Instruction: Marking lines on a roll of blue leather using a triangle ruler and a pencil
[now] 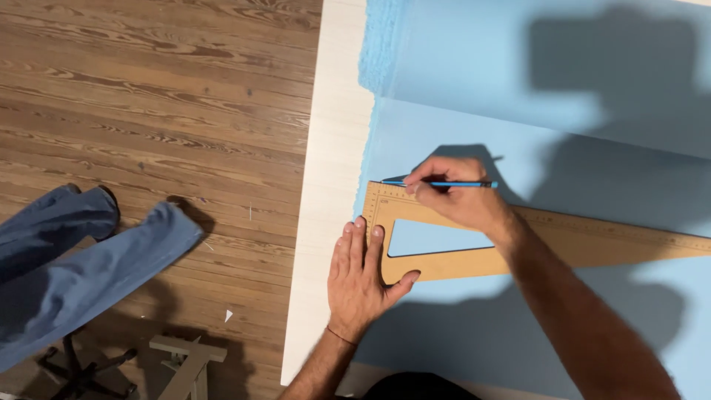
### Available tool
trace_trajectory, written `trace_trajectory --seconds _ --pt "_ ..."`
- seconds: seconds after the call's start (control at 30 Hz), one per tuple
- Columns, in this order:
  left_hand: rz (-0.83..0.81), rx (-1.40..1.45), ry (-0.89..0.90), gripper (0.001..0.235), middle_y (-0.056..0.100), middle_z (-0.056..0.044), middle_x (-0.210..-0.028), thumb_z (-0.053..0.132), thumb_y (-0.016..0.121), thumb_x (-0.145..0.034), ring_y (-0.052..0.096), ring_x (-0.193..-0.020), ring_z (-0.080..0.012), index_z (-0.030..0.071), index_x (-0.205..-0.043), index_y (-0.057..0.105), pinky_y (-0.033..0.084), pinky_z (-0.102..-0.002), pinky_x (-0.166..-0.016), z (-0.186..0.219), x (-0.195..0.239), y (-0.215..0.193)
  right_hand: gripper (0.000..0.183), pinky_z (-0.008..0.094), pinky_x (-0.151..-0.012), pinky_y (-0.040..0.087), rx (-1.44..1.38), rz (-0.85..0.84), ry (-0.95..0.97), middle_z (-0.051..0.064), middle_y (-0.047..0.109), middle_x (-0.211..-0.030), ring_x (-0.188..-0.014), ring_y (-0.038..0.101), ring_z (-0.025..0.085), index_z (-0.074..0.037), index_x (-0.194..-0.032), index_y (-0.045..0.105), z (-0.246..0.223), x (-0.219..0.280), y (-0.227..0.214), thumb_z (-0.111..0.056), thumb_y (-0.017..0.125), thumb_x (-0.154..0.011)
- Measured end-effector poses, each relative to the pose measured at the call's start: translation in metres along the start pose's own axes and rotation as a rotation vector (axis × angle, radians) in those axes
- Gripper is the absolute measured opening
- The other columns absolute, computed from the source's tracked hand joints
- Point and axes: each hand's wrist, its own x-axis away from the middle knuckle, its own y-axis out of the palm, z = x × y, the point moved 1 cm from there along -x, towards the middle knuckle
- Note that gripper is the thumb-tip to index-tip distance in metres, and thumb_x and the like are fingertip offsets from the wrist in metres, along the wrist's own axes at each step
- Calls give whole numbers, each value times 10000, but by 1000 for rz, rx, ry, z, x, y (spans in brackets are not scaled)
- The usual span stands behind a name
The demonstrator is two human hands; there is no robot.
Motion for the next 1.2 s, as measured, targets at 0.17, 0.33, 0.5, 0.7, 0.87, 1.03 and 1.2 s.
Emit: trace_trajectory --seconds 0.17,0.33,0.5,0.7,0.87,1.03,1.2 --pt "-7 -20 -6 985 402 -186 -1637 814 553 -926 420 -1523 -347 119 -1598 366 398 -446 -1234 2 -1 6 114 201 -628 552 -26 -20 68 57 797 -831 -749 730 86 -51 -936 759 4 8 -24 -17 672 -869" --pt "161 -6 -70 975 529 -127 -1561 835 618 -774 501 -1447 -311 158 -1475 582 357 -416 -1226 6 -4 11 116 305 -562 504 4 63 36 109 716 -628 -567 585 131 -51 -866 789 11 32 -50 -11 723 -780" --pt "136 3 -38 982 537 -151 -1545 833 637 -764 519 -1423 -342 131 -1450 606 378 -437 -1213 6 -5 10 100 266 -558 498 53 98 76 99 689 -578 -538 576 136 -29 -845 783 27 62 -88 -4 720 -771" --pt "122 -13 -9 1017 509 -187 -1562 832 648 -760 499 -1431 -386 102 -1466 586 370 -470 -1207 5 -2 13 113 300 -541 467 152 177 161 117 684 -593 -536 563 152 -32 -857 784 52 105 -129 -37 737 -755" --pt "18 -47 85 1016 331 -222 -1669 760 586 -936 413 -1525 -418 72 -1631 312 400 -519 -1237 7 -2 4 251 176 -664 528 262 239 296 -13 780 -804 -696 682 56 -130 -852 797 58 139 -147 -22 601 -736" --pt "23 -52 94 997 370 -269 -1633 729 589 -924 429 -1488 -480 35 -1600 352 403 -563 -1215 13 -5 2 159 176 -616 466 247 299 356 -46 768 -772 -649 615 20 -132 -837 812 70 161 -174 -79 673 -781" --pt "36 -48 147 977 384 -303 -1604 691 575 -945 432 -1465 -501 -6 -1591 346 400 -595 -1215 21 -11 -2 181 164 -673 508 251 284 414 -48 776 -778 -723 679 28 -139 -810 806 75 176 -213 -69 643 -770"
